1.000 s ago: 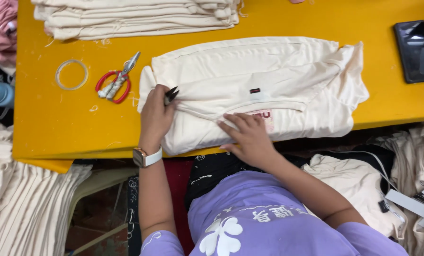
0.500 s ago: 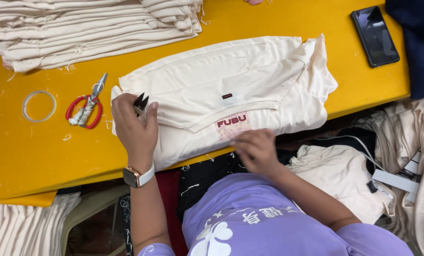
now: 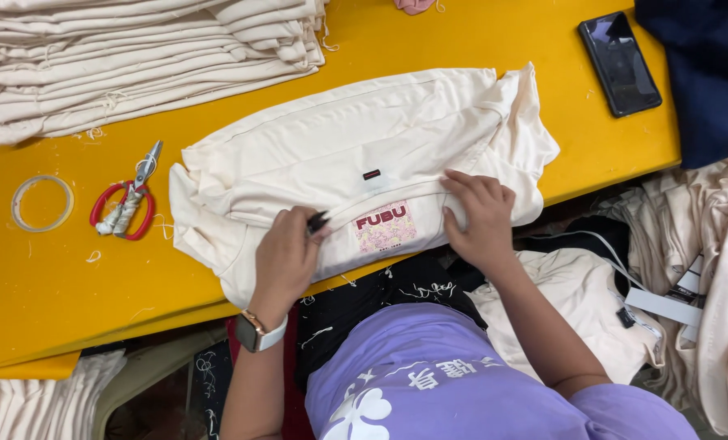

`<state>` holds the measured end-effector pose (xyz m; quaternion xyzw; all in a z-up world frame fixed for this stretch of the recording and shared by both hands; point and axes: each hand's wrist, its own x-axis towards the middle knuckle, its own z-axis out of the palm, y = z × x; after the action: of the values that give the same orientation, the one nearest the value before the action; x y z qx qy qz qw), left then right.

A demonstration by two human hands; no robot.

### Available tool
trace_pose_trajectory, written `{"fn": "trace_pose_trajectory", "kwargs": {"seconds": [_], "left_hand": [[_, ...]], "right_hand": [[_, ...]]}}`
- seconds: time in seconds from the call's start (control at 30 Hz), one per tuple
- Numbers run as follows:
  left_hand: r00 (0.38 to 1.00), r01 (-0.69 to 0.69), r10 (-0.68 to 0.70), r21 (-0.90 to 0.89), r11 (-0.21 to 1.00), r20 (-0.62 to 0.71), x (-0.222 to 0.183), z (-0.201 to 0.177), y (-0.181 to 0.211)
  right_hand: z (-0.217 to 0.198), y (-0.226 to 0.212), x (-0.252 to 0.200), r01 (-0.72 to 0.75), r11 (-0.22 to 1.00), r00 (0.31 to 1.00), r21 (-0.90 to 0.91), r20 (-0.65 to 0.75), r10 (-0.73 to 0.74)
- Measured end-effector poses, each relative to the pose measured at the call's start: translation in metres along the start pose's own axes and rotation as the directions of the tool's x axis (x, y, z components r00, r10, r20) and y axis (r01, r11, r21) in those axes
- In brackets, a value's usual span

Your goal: Trim loose threads from t-shirts using thread snips and inspect them for quality.

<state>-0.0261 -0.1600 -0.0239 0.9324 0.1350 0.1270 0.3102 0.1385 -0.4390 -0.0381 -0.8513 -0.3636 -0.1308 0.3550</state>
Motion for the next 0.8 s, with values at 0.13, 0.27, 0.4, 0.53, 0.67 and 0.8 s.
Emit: {"fn": "trace_pose_trajectory", "kwargs": {"seconds": [0.13, 0.27, 0.4, 0.53, 0.67, 0.8], "left_hand": [[0.992, -0.111, 0.103, 0.131, 0.985, 0.07, 0.006, 0.013, 0.012], [0.988, -0.117, 0.137, 0.224, 0.967, -0.075, 0.011, 0.024, 0.014], [0.912, -0.015, 0.151, 0.335, 0.942, -0.381, 0.002, 0.039, -0.015], [0.838, -0.001, -0.103, -0.191, 0.982, -0.536, -0.001, 0.018, 0.001], [0.905, 0.078, -0.398, -0.859, 0.505, -0.152, 0.007, 0.026, -0.048], [0.929, 0.145, -0.365, -0.964, 0.221, 0.056, 0.014, 0.008, -0.047]], "right_hand": [[0.019, 0.01, 0.014, -0.019, 0.973, 0.998, -0.232, 0.05, 0.031], [0.029, 0.022, 0.034, -0.087, 0.992, 0.995, -0.089, -0.051, 0.082], [0.016, 0.035, 0.048, -0.019, 0.985, 0.973, 0.174, -0.225, 0.058], [0.015, 0.059, 0.046, -0.125, 0.878, 0.931, 0.462, -0.251, 0.264], [0.021, 0.119, 0.041, -0.416, 0.256, 0.889, 0.873, 0.331, 0.318], [0.02, 0.144, 0.033, -0.453, 0.076, 0.872, 0.888, 0.423, 0.247]]}}
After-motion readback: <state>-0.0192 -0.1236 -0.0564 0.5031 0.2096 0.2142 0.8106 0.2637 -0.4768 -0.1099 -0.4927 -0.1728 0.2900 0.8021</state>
